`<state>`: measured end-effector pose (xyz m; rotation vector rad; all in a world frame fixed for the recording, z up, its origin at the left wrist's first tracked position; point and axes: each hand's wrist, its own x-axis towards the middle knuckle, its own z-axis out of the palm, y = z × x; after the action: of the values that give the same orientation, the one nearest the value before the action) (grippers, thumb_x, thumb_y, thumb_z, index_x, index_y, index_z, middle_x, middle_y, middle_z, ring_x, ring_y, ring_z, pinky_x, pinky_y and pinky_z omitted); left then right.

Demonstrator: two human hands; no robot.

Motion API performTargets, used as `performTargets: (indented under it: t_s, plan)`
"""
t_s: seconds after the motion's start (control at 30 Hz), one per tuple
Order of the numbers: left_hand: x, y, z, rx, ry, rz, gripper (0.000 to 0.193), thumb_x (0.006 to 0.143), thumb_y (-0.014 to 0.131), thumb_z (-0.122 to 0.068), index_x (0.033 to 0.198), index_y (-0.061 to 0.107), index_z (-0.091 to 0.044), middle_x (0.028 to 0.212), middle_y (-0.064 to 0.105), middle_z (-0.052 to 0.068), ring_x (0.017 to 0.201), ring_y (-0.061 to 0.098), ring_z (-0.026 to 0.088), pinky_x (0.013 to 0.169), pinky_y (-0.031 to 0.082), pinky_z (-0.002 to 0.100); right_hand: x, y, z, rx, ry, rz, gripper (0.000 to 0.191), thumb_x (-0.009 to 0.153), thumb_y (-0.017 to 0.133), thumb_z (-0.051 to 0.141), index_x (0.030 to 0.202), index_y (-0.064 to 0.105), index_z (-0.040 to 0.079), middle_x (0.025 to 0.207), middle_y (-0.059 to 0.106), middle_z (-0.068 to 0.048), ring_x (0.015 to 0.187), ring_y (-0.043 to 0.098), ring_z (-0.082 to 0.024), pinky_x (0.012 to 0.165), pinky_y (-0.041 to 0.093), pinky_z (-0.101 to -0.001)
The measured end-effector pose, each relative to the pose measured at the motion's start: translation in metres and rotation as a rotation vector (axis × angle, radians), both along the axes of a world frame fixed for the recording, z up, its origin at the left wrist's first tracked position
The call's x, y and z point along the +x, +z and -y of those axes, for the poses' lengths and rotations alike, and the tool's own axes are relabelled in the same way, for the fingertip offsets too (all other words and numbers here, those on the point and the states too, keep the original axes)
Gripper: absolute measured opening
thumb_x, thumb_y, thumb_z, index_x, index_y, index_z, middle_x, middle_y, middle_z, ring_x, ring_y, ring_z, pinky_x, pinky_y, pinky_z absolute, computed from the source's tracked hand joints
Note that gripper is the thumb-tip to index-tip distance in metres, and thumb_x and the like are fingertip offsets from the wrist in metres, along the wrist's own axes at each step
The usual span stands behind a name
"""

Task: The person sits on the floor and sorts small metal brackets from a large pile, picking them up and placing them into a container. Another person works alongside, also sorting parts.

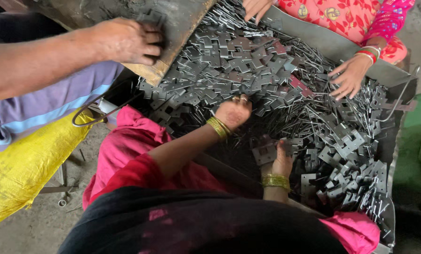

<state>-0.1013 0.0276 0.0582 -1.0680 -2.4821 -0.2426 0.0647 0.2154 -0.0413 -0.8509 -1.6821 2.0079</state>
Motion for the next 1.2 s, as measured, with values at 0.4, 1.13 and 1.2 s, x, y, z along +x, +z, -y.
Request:
performTargets:
  t_s: [0.4,1.13,1.2]
  plan:
    - [0.095,0.039,0.004,0.539,0.115,0.692,0.034,0.074,0.077,-0.012,0.107,0.072,-0.006,0.104,0.074,0.019,0.101,0.07,0.036,0.098,0.049,0.047,-0.006,0.031,0.048,-0.863,0.17,-0.196,0.042,0.101,0.057,0.042,0.125,0.068,0.009,0.118,0.074,-0.005,0.106,0.067,-0.023,0.096,0.053,-0.0383]
    - [0.069,-0.072,0.067,1.323,0.003,1.365,0.05,0.089,0.071,-0.011,0.134,0.059,0.01,0.109,0.071,0.009,0.094,0.063,0.013,0.083,0.051,0.025,0.055,0.059,-0.075,0.855,-0.059,0.098,0.044,0.111,0.053,0.043,0.124,0.065,0.003,0.11,0.064,-0.014,0.099,0.06,-0.032,0.092,0.049,-0.0476]
    - [0.063,-0.07,0.081,1.326,0.006,1.37,0.052,0.089,0.071,-0.012,0.134,0.058,0.01,0.109,0.071,0.009,0.094,0.063,0.013,0.082,0.051,0.025,0.026,0.037,-0.074,0.798,-0.033,0.283,0.041,0.105,0.063,0.041,0.116,0.065,0.001,0.105,0.068,-0.017,0.094,0.065,-0.034,0.088,0.051,-0.0473]
